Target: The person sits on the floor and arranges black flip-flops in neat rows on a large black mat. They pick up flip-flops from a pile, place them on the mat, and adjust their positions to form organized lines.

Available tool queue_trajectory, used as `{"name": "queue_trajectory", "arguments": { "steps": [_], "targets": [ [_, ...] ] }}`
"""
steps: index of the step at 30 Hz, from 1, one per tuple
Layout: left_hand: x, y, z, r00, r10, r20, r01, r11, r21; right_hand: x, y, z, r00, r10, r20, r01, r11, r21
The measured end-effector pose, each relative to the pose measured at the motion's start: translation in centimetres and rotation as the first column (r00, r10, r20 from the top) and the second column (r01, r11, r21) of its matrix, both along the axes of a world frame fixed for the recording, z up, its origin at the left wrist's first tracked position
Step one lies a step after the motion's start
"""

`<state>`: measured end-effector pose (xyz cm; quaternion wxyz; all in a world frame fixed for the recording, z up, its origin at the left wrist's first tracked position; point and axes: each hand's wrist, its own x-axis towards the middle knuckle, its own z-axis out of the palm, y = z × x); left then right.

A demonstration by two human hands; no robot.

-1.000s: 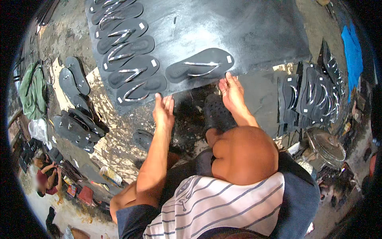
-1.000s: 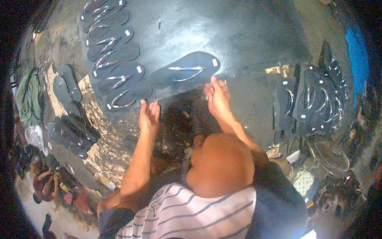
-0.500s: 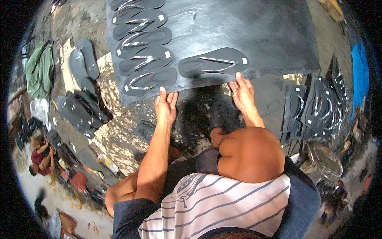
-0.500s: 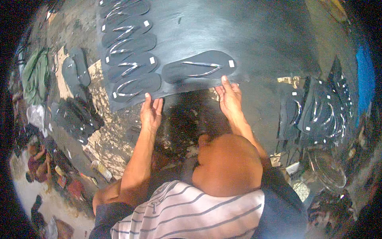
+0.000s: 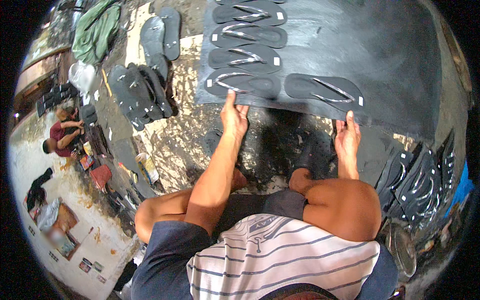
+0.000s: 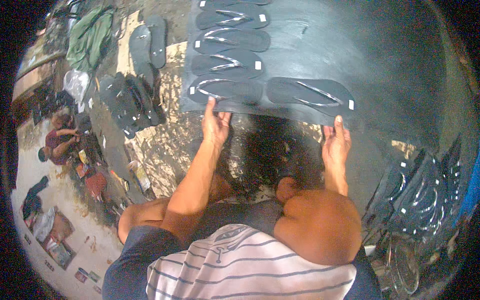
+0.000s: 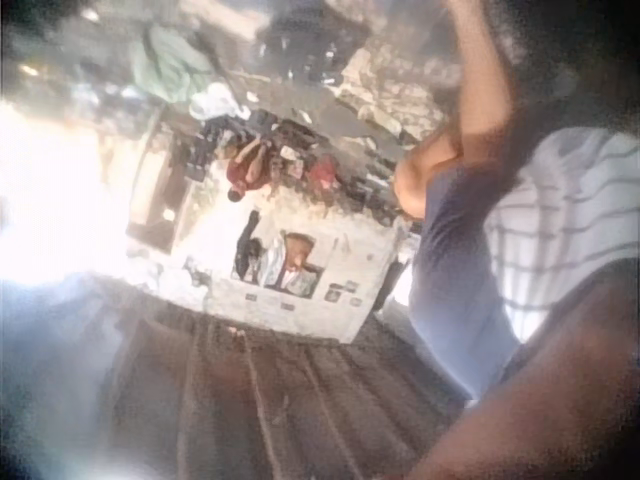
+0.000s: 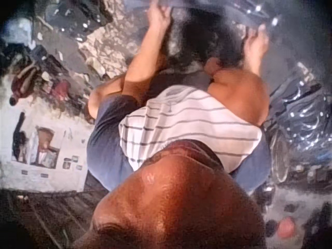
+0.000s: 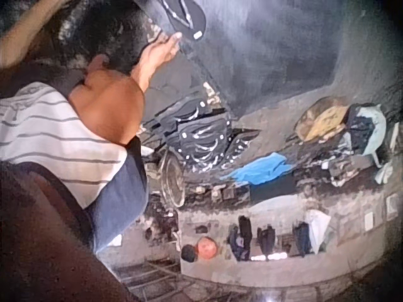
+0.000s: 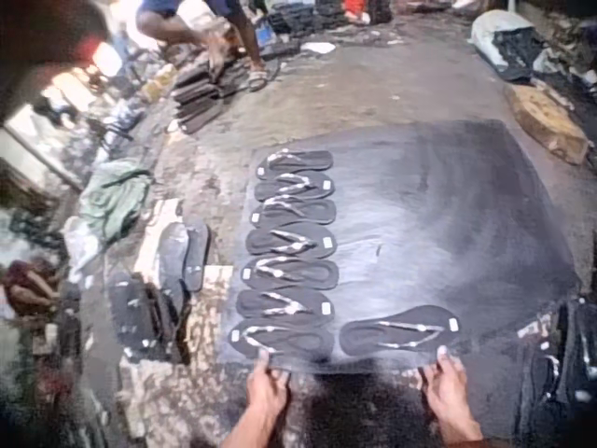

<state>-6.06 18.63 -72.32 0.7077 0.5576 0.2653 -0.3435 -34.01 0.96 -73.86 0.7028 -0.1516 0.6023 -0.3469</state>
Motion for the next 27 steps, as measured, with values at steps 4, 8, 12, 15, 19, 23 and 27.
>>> {"name": "queue_trajectory", "arguments": {
  "steps": [4,8,12,15,19,23,27],
  "targets": [
    [2.6,2.6,-0.9,0.999,0.022,0.047,-0.032,0.974,0.226,0.2,0.2,-0.8,0.999,0.025,-0.045,-0.023,0.999,0.050],
    [3.6,3.1,-0.4,0.967,-0.252,0.044,0.207,0.871,0.446,-0.2,0.2,-1.4,0.999,0.034,0.014,-0.035,0.999,0.037],
    [11.3,8.1,3.3,0.490,-0.872,-0.009,0.578,0.317,0.752,-2.1,-0.1,0.7,0.934,0.356,-0.027,-0.348,0.927,0.141],
    [19.8,8.7,9.9,0.373,-0.603,0.705,-0.462,0.539,0.705,-5.3,-0.7,2.1,0.814,0.566,-0.134,-0.551,0.824,0.131],
    [27.1,15.7,11.5,0.429,-0.868,0.248,-0.322,0.110,0.940,-4.9,-1.6,1.3,0.838,0.517,-0.172,-0.536,0.840,-0.086],
    [27.2,13.6,13.8,0.240,-0.971,-0.011,-0.090,-0.034,0.995,1.5,-3.6,4.8,0.845,0.447,-0.295,-0.525,0.801,-0.289],
    [22.7,6.1,18.1,-0.014,-0.931,0.365,-0.080,0.365,0.927,6.9,-4.7,8.2,0.786,0.532,-0.314,-0.617,0.657,-0.432]
  ]
}}
